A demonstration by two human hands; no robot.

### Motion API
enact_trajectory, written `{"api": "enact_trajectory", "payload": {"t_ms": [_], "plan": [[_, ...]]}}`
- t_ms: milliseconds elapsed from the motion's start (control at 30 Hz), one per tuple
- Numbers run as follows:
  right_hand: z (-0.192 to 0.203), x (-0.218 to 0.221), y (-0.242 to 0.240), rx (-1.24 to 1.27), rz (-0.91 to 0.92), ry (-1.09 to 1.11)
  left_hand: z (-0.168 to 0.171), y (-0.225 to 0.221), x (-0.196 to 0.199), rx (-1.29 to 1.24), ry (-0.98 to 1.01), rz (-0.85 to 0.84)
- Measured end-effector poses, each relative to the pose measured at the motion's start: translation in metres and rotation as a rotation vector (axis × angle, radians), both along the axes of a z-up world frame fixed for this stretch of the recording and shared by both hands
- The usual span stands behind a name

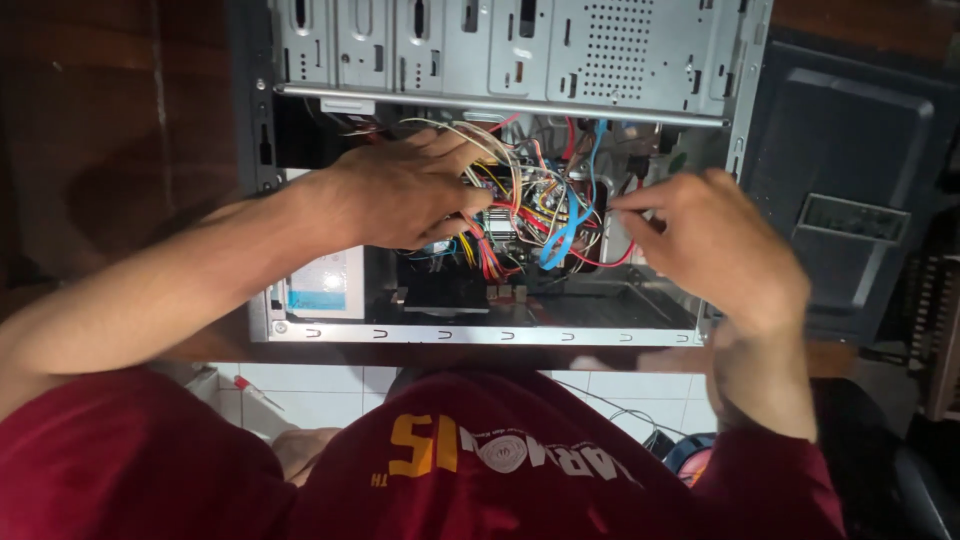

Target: Securing internal components and managing cables inside a desktop computer case using a screwdriver.

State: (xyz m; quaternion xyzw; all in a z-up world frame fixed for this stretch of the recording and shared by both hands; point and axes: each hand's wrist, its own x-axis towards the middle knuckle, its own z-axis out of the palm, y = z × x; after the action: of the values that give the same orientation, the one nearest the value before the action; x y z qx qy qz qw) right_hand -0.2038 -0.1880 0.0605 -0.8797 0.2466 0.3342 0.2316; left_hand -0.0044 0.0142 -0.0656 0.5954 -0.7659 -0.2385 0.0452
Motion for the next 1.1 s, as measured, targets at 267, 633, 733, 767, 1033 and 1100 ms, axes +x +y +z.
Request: {"api": "enact_trajectory", "payload": {"t_ms": [267, 633, 733, 767, 1033, 1100], "plan": [[-0.027, -0.044, 0.013, 0.102, -0.031, -0.15, -0.032, 0.006, -0.007, -0.16, -0.168, 0.027], [-0.049, -0.071, 0.014, 0.257, -0.134, -0.17, -0.01, -0.055, -0.031, 0.375, -0.276, -0.01], [-0.057, -0.071, 0.013, 0.254, -0.134, -0.213, -0.01, -0.062, -0.033, 0.412, -0.252, -0.01], [-0.058, -0.074, 0.012, 0.253, -0.139, -0.211, -0.009, -0.065, -0.034, 0.411, -0.25, -0.016], [-0.062, -0.077, 0.01, 0.303, -0.138, -0.294, -0.003, -0.075, -0.034, 0.573, -0.185, 0.041], [-0.064, -0.077, 0.01, 0.308, -0.13, -0.293, -0.001, -0.076, -0.034, 0.598, -0.167, 0.053]]}}
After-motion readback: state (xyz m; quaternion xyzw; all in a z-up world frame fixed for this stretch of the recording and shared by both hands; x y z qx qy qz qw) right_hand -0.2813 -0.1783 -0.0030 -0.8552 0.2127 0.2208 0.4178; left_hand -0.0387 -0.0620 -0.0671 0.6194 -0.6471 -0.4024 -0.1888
